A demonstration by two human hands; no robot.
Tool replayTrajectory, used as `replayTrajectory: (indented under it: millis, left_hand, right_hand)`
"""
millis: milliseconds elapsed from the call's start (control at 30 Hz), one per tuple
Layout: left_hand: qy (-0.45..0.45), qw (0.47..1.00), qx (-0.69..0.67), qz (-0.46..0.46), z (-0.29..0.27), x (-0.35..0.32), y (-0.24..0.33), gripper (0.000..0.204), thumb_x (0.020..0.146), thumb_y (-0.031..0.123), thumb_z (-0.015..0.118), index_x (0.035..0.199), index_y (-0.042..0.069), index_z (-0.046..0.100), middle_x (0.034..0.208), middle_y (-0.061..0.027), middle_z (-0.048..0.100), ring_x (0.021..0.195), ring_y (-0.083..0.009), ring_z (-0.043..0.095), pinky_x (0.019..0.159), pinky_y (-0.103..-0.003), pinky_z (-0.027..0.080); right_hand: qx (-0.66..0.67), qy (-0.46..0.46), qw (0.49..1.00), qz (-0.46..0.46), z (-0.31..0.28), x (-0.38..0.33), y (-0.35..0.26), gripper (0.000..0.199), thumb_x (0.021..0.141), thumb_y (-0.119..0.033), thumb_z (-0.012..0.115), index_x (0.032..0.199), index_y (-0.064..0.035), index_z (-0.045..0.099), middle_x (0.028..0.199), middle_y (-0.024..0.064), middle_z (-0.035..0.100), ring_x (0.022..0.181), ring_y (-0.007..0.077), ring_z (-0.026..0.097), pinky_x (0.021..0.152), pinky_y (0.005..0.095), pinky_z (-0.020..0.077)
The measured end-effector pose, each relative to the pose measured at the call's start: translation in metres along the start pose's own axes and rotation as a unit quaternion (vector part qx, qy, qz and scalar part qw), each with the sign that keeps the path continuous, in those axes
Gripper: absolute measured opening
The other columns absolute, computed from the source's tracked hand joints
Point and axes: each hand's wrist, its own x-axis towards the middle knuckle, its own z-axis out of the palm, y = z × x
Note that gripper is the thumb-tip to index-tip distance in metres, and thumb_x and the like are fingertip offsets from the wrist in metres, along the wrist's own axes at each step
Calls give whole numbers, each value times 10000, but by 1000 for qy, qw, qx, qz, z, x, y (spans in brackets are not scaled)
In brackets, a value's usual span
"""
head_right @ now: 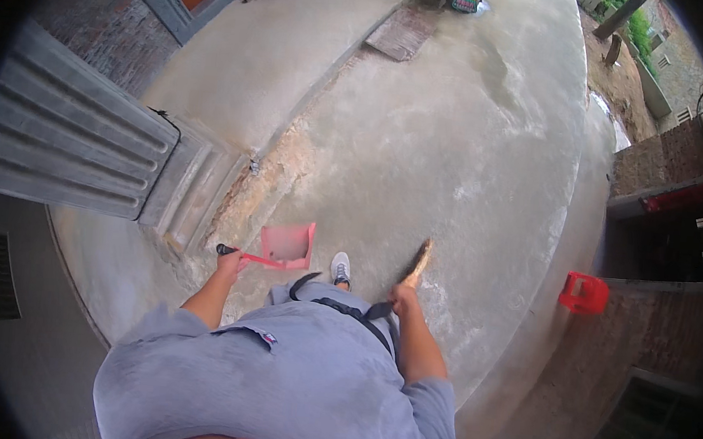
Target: The person sweeps a concrete outdoor area using a traditional straw broom and a pink dustpan. They move around a parked scooter and along a brick wall, sweeping debris into a pile.
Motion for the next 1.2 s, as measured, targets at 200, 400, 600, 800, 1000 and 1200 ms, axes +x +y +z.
replayTrajectory:
  millis: [200,400,600,800,1000,1200]
  left_hand:
    - [-85,995,-54,9,9,25,31,223,815,18,557,1016,105,520,899,-95,562,788,-225,616,702,-310,524]
    - [-60,994,-81,28,22,0,65,360,858,52,523,1212,68,460,1082,-143,535,929,-266,597,875,-342,468]
    - [-5,998,-55,42,47,-6,73,243,837,76,556,1073,50,503,990,-127,558,878,-248,609,808,-330,505]
    - [79,986,61,132,119,-37,83,165,789,161,655,848,56,542,746,-67,565,633,-161,600,541,-261,525]
    - [158,974,122,102,174,-112,88,191,799,187,657,827,50,528,583,-50,517,436,-133,496,375,-257,417]
    - [64,986,154,16,252,-105,104,303,840,335,615,766,75,479,549,-40,483,424,-123,447,382,-246,377]
  right_hand:
    - [-46,-15,997,66,88,37,-55,100,739,-19,427,705,-88,364,441,29,325,300,169,317,275,316,236]
    - [-44,-72,992,98,150,29,-128,140,736,55,412,733,-85,413,524,35,392,363,147,352,311,279,280]
    - [-116,-101,985,73,165,24,-187,122,746,58,438,748,-63,429,512,31,384,367,150,369,318,280,293]
    - [-108,-137,978,116,65,105,-261,72,788,-3,524,781,-42,463,509,25,388,375,123,378,318,261,292]
    - [-48,-78,991,97,-56,124,-344,46,813,-31,521,804,-20,477,541,27,413,401,121,398,347,261,332]
    - [267,-26,955,127,-273,152,-337,53,840,-47,488,855,-40,437,544,1,398,388,69,355,332,202,321]
